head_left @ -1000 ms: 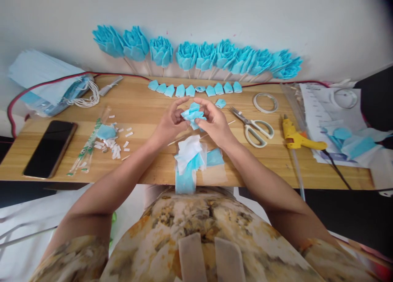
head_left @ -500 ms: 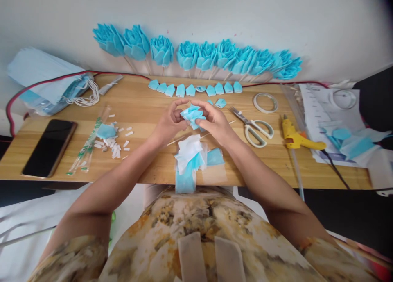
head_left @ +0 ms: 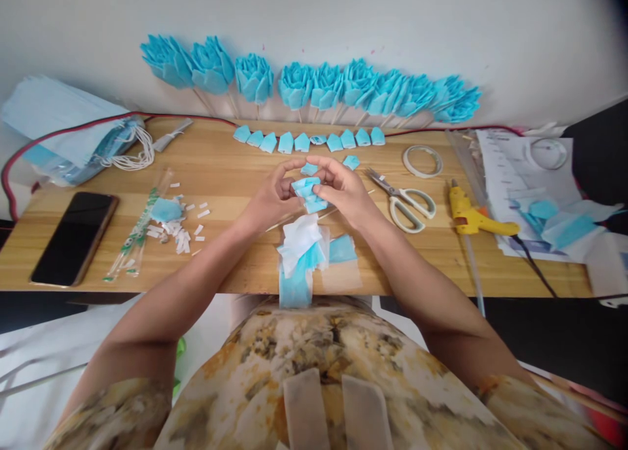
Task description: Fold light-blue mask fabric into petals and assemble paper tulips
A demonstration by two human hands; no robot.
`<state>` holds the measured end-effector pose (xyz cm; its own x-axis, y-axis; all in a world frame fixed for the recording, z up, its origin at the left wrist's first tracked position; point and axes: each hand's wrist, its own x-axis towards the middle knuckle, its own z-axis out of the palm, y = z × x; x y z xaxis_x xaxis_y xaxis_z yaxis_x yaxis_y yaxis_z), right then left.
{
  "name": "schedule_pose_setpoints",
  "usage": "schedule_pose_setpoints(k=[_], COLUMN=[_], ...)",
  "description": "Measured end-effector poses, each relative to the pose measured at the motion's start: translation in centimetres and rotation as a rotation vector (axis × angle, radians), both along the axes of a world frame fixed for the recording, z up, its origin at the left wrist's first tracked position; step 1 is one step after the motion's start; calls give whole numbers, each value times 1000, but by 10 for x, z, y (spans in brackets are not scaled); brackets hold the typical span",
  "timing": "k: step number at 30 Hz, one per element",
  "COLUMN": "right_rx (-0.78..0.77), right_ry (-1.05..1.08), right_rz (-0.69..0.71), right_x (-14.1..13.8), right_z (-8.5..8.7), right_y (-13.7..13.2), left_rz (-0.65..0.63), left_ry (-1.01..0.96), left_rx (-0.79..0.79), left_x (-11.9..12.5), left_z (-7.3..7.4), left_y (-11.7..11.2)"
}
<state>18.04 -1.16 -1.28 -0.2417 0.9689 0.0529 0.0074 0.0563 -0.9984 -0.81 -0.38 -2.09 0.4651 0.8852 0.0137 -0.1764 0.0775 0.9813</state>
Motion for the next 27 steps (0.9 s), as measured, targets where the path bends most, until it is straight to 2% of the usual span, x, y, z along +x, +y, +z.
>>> schedule_pose_setpoints(k=[7,12,17,27], right_rx=[-41,-51,-39,-27], right_ry=[-22,8,-20,14], right_rz=[-3,30,31,70], right_x=[3,5,4,-2], right_z=[3,7,5,-3], right_y=[-1,-2,0,0], left_rz=[2,147,273,295], left_ry=[8,3,-27,15], left_rx=[8,3,33,61], left_x=[0,-4,-4,-3], left_z=[2,0,-4,-2], left_y=[0,6,11,9])
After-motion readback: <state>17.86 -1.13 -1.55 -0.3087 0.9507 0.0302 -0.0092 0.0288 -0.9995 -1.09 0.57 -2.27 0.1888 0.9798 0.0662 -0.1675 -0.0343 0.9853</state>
